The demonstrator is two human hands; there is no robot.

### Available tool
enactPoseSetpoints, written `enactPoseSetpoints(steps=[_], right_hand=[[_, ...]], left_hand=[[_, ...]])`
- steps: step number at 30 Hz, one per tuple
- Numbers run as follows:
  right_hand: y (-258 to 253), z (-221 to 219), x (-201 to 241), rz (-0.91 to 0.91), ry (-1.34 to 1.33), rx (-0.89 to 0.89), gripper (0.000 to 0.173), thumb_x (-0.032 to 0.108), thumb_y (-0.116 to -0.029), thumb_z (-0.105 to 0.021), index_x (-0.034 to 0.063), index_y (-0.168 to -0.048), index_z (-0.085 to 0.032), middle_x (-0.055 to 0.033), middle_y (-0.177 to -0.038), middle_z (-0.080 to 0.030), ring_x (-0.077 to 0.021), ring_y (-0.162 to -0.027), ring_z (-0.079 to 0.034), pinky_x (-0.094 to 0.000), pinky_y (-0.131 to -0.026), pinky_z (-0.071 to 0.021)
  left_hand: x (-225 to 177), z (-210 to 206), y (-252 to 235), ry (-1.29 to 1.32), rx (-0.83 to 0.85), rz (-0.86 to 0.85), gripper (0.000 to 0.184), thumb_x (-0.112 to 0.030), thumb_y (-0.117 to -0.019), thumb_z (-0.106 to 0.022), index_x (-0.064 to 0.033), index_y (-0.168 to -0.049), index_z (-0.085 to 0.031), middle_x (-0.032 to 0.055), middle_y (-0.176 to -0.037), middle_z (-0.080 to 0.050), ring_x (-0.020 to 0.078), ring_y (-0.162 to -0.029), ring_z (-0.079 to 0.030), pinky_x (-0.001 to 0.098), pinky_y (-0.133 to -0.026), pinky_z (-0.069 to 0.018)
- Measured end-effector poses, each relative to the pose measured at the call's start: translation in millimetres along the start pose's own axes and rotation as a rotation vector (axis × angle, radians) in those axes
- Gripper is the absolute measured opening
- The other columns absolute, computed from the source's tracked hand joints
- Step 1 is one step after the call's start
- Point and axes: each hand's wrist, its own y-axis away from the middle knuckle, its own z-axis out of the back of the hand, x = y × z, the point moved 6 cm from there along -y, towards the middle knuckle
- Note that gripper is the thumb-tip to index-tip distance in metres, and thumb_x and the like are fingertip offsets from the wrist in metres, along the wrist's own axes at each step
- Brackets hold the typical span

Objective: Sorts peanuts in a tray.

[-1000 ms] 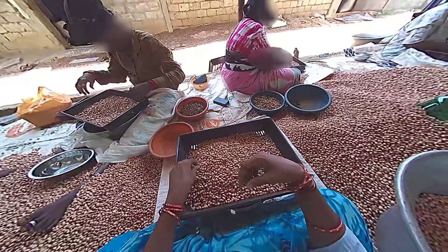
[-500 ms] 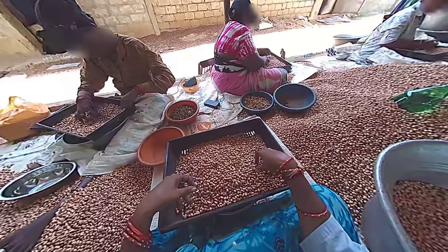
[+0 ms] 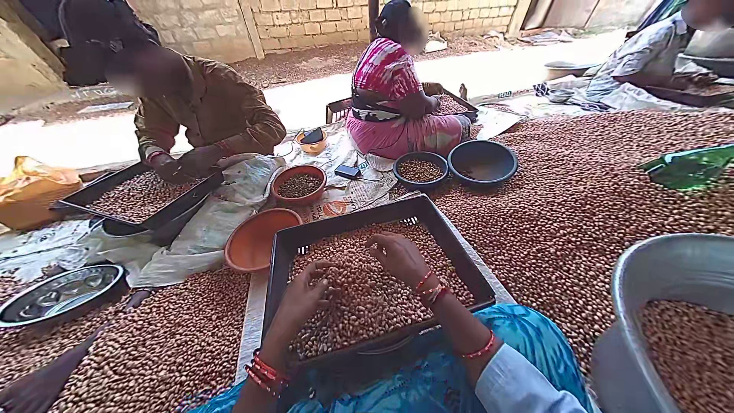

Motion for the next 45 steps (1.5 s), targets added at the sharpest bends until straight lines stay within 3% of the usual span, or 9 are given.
enactPoseSetpoints(steps=[4,9,14,19,24,29,35,42,45], right_hand=[[-10.2,-4.4,-23.5,-0.189,0.152,0.100,0.037,0.019,-0.1071,-0.049,0.0168,-0.141,-0.065,-0.0167,-0.137,-0.065,-0.0362,-0.127,-0.061,-0.0570,-0.103,-0.0469],[-8.2,-14.3,-17.5,-0.184,0.230,0.107,0.033,0.019,-0.1065,-0.050,0.0103,-0.131,-0.069,-0.0195,-0.130,-0.068,-0.0386,-0.123,-0.064,-0.0583,-0.100,-0.0483],[-6.5,-14.0,-18.7,-0.145,0.228,0.106,0.032,0.022,-0.1042,-0.053,0.0105,-0.129,-0.070,-0.0180,-0.126,-0.070,-0.0369,-0.119,-0.065,-0.0583,-0.097,-0.0489],[-6.5,-3.0,-22.7,-0.060,0.024,0.003,0.031,0.029,-0.1009,-0.058,0.0099,-0.119,-0.073,-0.0138,-0.103,-0.075,-0.0319,-0.099,-0.070,-0.0553,-0.089,-0.0514],[6.2,27.9,-35.3,0.081,-0.911,-0.273,0.014,0.008,-0.1001,-0.055,0.0019,-0.109,-0.063,0.0018,-0.082,-0.068,-0.0041,-0.063,-0.062,-0.0204,-0.058,-0.0529],[13.3,45.7,-42.9,-0.004,-1.074,-0.310,0.014,0.003,-0.0988,-0.044,0.0087,-0.101,-0.056,0.0092,-0.064,-0.047,0.0021,-0.045,-0.035,-0.0146,-0.041,-0.0274],[14.9,28.4,-15.1,-0.060,-0.090,-0.012,0.025,0.024,-0.1021,-0.062,0.0065,-0.116,-0.073,-0.0107,-0.087,-0.069,-0.0232,-0.079,-0.062,-0.0448,-0.080,-0.0498],[14.6,-15.0,3.1,-0.049,0.143,0.138,0.026,0.020,-0.1010,-0.061,0.0038,-0.118,-0.072,-0.0211,-0.116,-0.072,-0.0390,-0.114,-0.067,-0.0578,-0.096,-0.0493],[12.3,-20.9,1.6,-0.069,0.177,0.170,0.025,0.018,-0.1014,-0.060,0.0017,-0.118,-0.071,-0.0222,-0.116,-0.071,-0.0396,-0.114,-0.066,-0.0576,-0.096,-0.0485]], left_hand=[[-3.5,25.5,-1.9,-0.217,-0.161,-0.090,0.029,-0.005,-0.1029,-0.054,-0.0069,-0.130,-0.063,0.0121,-0.124,-0.068,0.0247,-0.095,-0.072,0.0454,-0.081,-0.0602],[-22.8,4.1,12.1,-0.532,-0.171,-0.214,0.016,-0.011,-0.0973,-0.066,-0.0096,-0.110,-0.076,0.0095,-0.105,-0.075,0.0272,-0.091,-0.072,0.0510,-0.085,-0.0558],[-24.5,-33.7,18.6,-0.844,-0.005,-0.164,0.021,-0.022,-0.0972,-0.069,-0.0134,-0.113,-0.079,0.0132,-0.114,-0.073,0.0331,-0.105,-0.070,0.0545,-0.090,-0.0544],[-14.2,-29.6,10.0,-0.649,0.007,-0.151,0.021,-0.024,-0.0956,-0.069,-0.0087,-0.107,-0.077,0.0111,-0.103,-0.076,0.0278,-0.099,-0.072,0.0518,-0.090,-0.0550],[-15.8,22.8,8.8,-0.410,-0.219,-0.173,0.020,-0.007,-0.0950,-0.058,-0.0031,-0.112,-0.069,0.0097,-0.087,-0.068,0.0199,-0.071,-0.062,0.0426,-0.070,-0.0509],[-13.8,11.6,8.2,-0.683,-0.120,0.019,0.021,-0.020,-0.0991,-0.066,-0.0109,-0.115,-0.075,0.0147,-0.090,-0.072,0.0318,-0.083,-0.067,0.0535,-0.082,-0.0523],[-5.5,-9.3,2.7,-0.743,-0.067,0.036,0.022,-0.019,-0.0982,-0.065,-0.0060,-0.115,-0.074,0.0186,-0.097,-0.072,0.0365,-0.092,-0.070,0.0559,-0.088,-0.0530],[-23.8,17.1,17.0,-0.456,0.124,-0.163,0.016,-0.020,-0.0938,-0.074,-0.0060,-0.102,-0.073,0.0004,-0.076,-0.066,0.0077,-0.065,-0.058,0.0305,-0.067,-0.0500],[-33.7,24.1,21.8,-0.581,0.009,-0.097,0.015,-0.015,-0.0965,-0.069,-0.0078,-0.108,-0.073,0.0025,-0.071,-0.061,0.0131,-0.061,-0.052,0.0355,-0.065,-0.0465]])
